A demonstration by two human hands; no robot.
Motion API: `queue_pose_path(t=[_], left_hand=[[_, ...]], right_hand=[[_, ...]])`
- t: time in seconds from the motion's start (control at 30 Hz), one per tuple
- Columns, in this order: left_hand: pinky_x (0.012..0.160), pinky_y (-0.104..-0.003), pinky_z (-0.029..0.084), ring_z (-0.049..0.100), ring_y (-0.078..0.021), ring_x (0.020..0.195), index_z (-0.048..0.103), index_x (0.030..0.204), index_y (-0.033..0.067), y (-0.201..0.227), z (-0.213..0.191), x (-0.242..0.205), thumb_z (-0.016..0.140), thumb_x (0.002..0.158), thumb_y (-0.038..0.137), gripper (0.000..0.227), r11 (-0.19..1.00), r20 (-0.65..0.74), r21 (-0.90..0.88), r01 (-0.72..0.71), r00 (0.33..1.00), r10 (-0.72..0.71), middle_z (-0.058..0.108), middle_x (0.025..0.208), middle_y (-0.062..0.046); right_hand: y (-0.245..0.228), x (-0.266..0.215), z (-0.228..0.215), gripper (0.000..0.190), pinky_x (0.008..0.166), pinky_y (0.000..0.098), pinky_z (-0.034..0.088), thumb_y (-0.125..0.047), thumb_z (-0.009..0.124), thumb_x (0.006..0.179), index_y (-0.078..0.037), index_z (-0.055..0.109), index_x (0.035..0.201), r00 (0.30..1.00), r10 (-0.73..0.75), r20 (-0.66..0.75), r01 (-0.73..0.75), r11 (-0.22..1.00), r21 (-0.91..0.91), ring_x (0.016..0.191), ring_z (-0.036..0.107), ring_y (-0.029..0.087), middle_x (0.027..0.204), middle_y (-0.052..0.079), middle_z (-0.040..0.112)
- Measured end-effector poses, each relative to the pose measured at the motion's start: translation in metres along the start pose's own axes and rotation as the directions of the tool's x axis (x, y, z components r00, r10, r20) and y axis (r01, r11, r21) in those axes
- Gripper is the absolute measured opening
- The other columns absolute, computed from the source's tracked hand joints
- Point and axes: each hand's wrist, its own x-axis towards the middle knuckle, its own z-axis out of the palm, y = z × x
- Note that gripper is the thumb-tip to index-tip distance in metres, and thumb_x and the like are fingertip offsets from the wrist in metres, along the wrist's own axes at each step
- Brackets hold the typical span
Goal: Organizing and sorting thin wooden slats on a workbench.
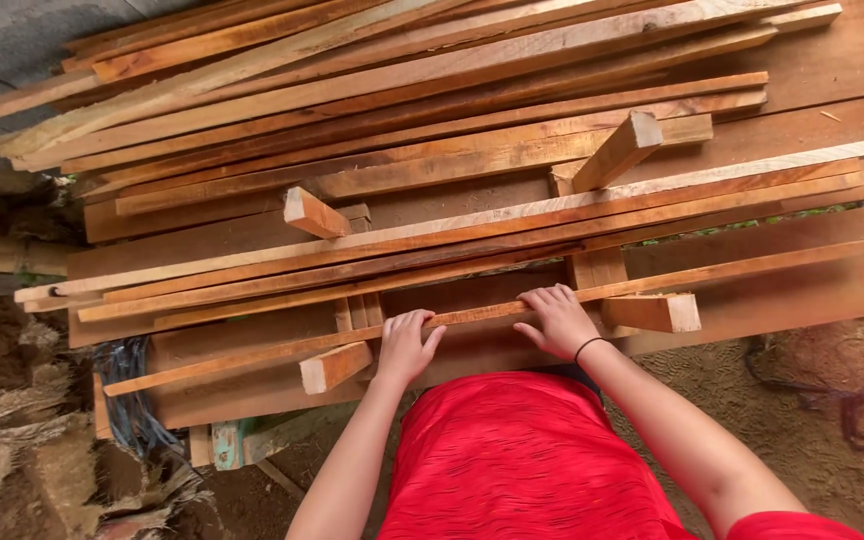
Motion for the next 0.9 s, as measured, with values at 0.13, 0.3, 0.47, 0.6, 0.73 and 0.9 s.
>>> queue_pose_path(t=[0.13,0.3,0.47,0.6,0.73,0.9], left_hand=[[0.107,-0.044,0.040,0.064,-0.0204,0.119,0.062,0.123,0.0252,-0.011,0.006,0.023,0.042,0.106,0.057,0.041,0.993,0.130,0.105,0.061,0.989,-0.074,0.070,0.117,0.001],[0.103,-0.049,0.046,0.069,-0.0325,0.117,0.072,0.119,0.0164,-0.004,-0.014,0.047,0.023,0.107,0.058,0.066,0.967,0.316,0.197,0.163,0.923,-0.220,0.076,0.116,-0.012],[0.104,-0.050,0.045,0.069,-0.0331,0.120,0.076,0.118,0.0177,-0.016,0.003,0.053,0.018,0.104,0.058,0.072,0.948,0.367,0.211,0.238,0.879,-0.303,0.077,0.117,-0.011],[0.107,-0.049,0.043,0.066,-0.0303,0.121,0.071,0.121,0.0193,-0.021,0.007,0.048,0.026,0.104,0.055,0.060,0.953,0.320,0.211,0.219,0.905,-0.279,0.075,0.121,-0.008],[0.110,-0.047,0.040,0.063,-0.0291,0.122,0.067,0.124,0.0179,-0.007,-0.015,0.032,0.040,0.102,0.049,0.046,0.969,0.264,0.179,0.173,0.940,-0.216,0.073,0.119,-0.007],[0.115,-0.045,0.034,0.054,-0.0255,0.132,0.060,0.139,0.0156,0.013,-0.034,0.013,0.068,0.094,0.039,0.052,0.978,0.196,0.174,0.112,0.970,-0.146,0.064,0.132,-0.004]], right_hand=[[-0.003,0.011,-0.019,0.049,0.113,0.0424,0.038,-0.055,0.059,0.096,-0.020,0.062,0.131,0.996,0.044,0.080,-0.050,0.996,0.068,0.120,0.064,0.022,0.121,0.002,0.070],[0.019,0.042,-0.018,0.054,0.105,0.0454,0.045,-0.062,0.030,0.108,-0.027,0.069,0.123,0.937,0.272,0.219,-0.284,0.958,0.025,0.113,0.071,0.023,0.115,0.000,0.077],[0.037,0.045,0.024,0.057,0.102,0.0431,0.047,-0.058,0.023,0.104,-0.032,0.074,0.107,0.900,0.344,0.267,-0.319,0.938,-0.133,0.110,0.072,0.022,0.106,-0.003,0.079],[0.042,0.040,0.023,0.054,0.100,0.0451,0.049,-0.054,0.026,0.100,-0.031,0.074,0.100,0.903,0.304,0.304,-0.276,0.952,-0.132,0.108,0.072,0.025,0.103,0.000,0.079],[0.024,0.023,-0.007,0.044,0.100,0.0437,0.049,-0.051,0.032,0.101,-0.027,0.070,0.102,0.953,0.242,0.182,-0.218,0.966,-0.139,0.106,0.070,0.024,0.100,0.002,0.074],[-0.002,0.004,-0.039,0.044,0.114,0.0401,0.037,-0.045,0.047,0.101,-0.022,0.062,0.135,0.975,0.193,0.112,-0.184,0.979,-0.090,0.130,0.058,0.021,0.128,0.000,0.067]])
